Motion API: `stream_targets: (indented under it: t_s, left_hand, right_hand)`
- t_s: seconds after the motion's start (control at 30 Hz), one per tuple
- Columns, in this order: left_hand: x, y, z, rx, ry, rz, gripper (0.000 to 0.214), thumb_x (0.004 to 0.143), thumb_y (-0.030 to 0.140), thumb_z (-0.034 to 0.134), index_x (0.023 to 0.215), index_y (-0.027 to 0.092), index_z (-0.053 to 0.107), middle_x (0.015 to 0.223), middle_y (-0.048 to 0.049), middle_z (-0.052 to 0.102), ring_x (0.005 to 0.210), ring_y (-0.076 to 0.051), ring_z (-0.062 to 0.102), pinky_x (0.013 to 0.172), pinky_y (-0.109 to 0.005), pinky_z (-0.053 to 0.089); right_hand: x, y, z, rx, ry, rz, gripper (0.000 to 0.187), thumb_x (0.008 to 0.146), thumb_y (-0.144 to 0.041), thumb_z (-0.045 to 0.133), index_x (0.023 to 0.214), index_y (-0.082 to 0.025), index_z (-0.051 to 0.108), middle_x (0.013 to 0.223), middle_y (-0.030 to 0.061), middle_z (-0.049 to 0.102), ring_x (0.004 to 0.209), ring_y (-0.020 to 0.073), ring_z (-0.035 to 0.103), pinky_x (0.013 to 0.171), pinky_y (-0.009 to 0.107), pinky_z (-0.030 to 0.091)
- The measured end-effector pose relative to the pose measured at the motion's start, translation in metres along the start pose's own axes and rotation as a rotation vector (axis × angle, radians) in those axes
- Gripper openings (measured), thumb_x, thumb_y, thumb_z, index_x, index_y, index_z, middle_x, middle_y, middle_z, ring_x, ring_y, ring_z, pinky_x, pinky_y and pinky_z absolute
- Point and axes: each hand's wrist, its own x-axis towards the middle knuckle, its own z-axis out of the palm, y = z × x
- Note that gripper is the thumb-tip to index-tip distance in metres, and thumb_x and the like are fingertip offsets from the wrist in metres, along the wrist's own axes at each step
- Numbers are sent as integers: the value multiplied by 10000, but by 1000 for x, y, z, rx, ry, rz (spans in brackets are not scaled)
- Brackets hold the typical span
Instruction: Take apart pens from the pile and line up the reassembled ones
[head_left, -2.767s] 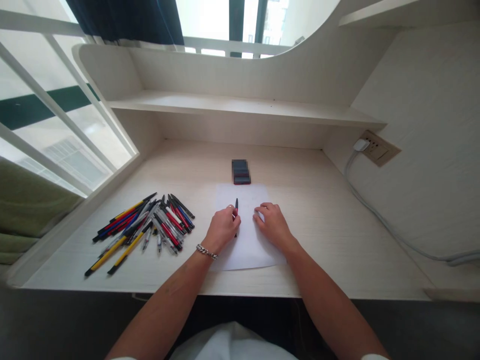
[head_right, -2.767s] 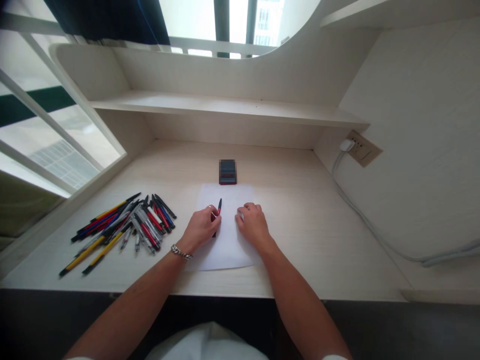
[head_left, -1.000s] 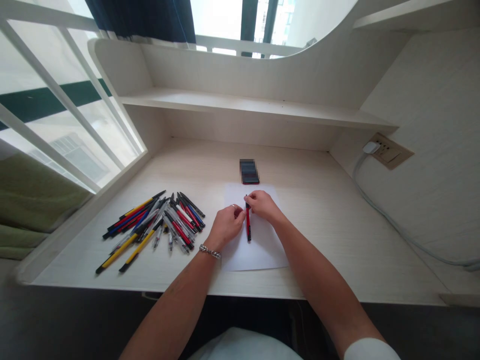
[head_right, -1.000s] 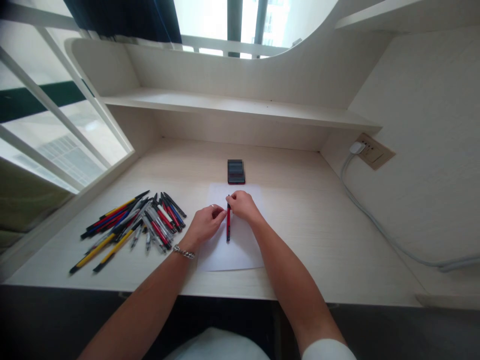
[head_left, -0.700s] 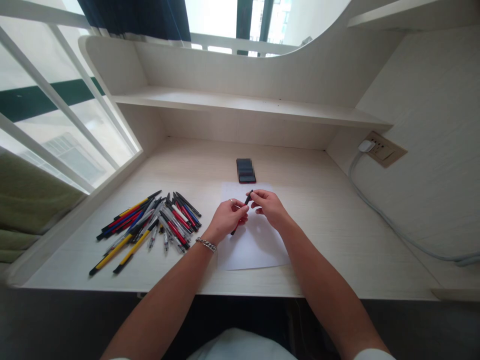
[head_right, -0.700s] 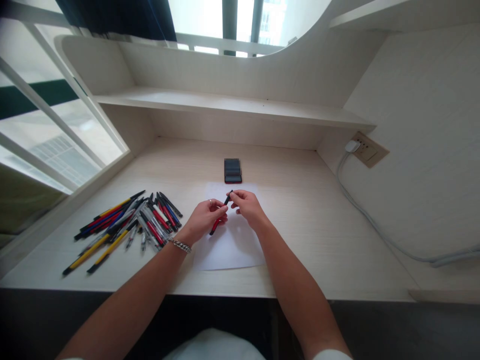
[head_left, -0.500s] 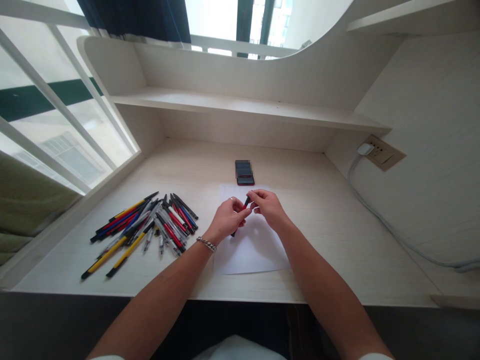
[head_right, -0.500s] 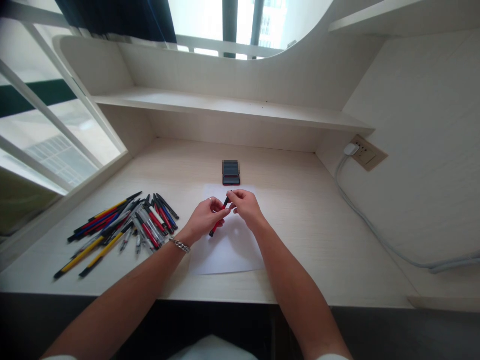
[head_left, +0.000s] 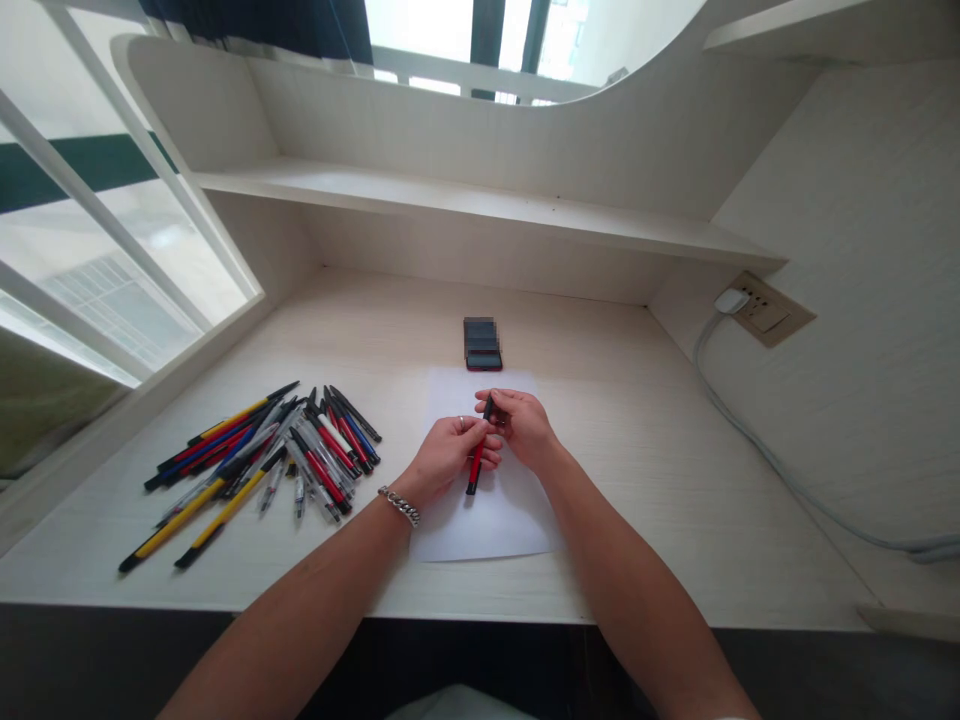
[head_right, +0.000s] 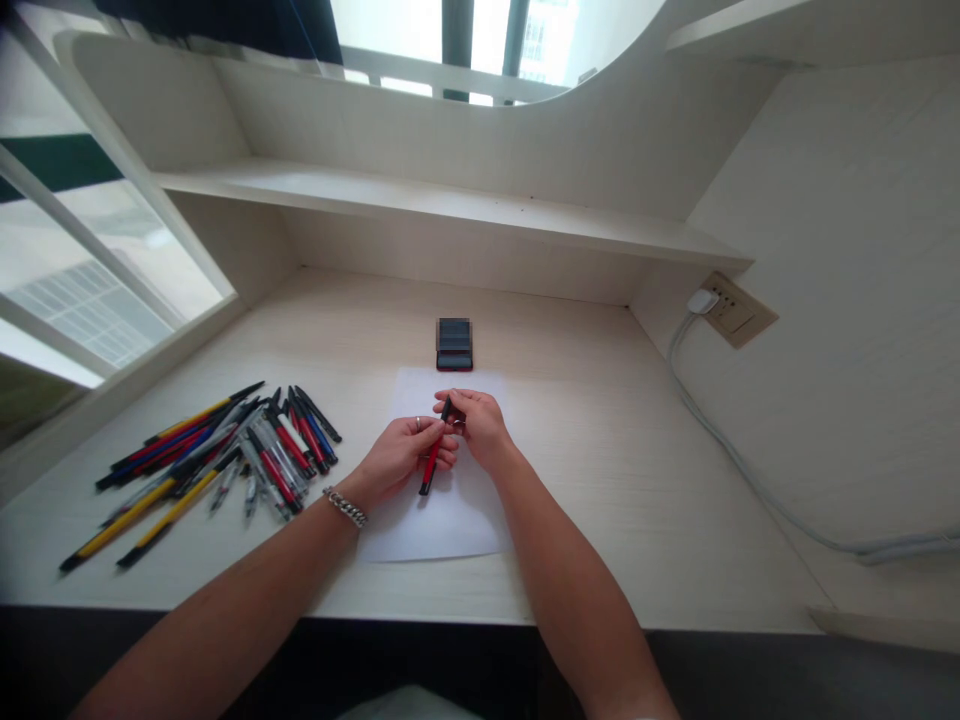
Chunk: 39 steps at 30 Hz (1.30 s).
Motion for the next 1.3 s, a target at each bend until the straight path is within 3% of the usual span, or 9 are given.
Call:
stream_targets:
  t_s: [0.1,0.23,0.43,0.5,0.63,0.83,0.93,1.07,1.3]
  left_hand:
    - [-1,0,-4,-2,31,18,264,790,334,710,867,93,635,775,-102,673,628,-142,648,620,-284,549]
    - [-1,-1,-4,-9,34,34,297,728,340,766,842,90,652,707,-66,642,630,-146,634,652,-309,553]
    - [-5,-1,-2,8,22,6,329,726,374,758,828,84,641,773,-106,664,654,-174,648,614,-309,533]
    - [-6,-1,-1,4,17,11,324,722,365,761,830,85,638,779,-106,664,671,-174,648,622,-306,530]
    - [-7,1,-2,9,10,23,334,703,358,776,847,86,646,766,-94,661,670,-160,637,624,-287,516]
    - [-9,3,-3,22,45,0,330,689,364,782,811,92,640,759,-90,658,635,-149,621,593,-284,504]
    - [-9,3,-3,39,45,12,330,697,357,776,843,90,650,770,-92,658,644,-151,626,589,-274,496]
    - [-8,3,-5,72,50,42,350,695,373,773,861,86,660,787,-94,658,631,-146,622,590,-276,498]
    - [-10,2,-3,77,45,43,327,686,366,777,796,93,635,742,-78,644,628,-151,617,579,-279,503]
  right_hand:
    - [-1,0,1,-80,3,-25,379,690,-480,719,902,-168,690,834,53,669,608,108,525,483,225,365]
    - [-3,2,4,-139,103,-129,354,611,-424,805,791,-164,647,680,3,617,600,112,525,505,228,379]
    - [-9,0,1,-47,-73,9,381,685,-459,741,904,-152,682,877,77,689,721,163,611,601,281,476]
    - [-9,1,1,-65,-48,3,401,704,-489,717,928,-158,680,890,78,688,705,159,608,578,277,470]
    - [-8,5,2,-147,56,-84,388,628,-437,794,868,-169,649,727,16,651,609,124,562,535,251,430]
    - [-11,2,1,-39,-81,17,382,666,-464,751,887,-163,671,846,78,693,691,166,616,593,294,483]
    - [-11,3,4,-56,-30,-6,378,676,-475,741,881,-163,677,849,70,685,679,152,604,585,283,472]
    - [-11,5,8,-124,52,-94,340,613,-410,801,785,-161,645,693,5,632,583,113,541,563,264,444]
    - [-15,0,3,-6,-70,26,360,691,-437,736,915,-161,680,857,70,682,716,166,620,620,299,497]
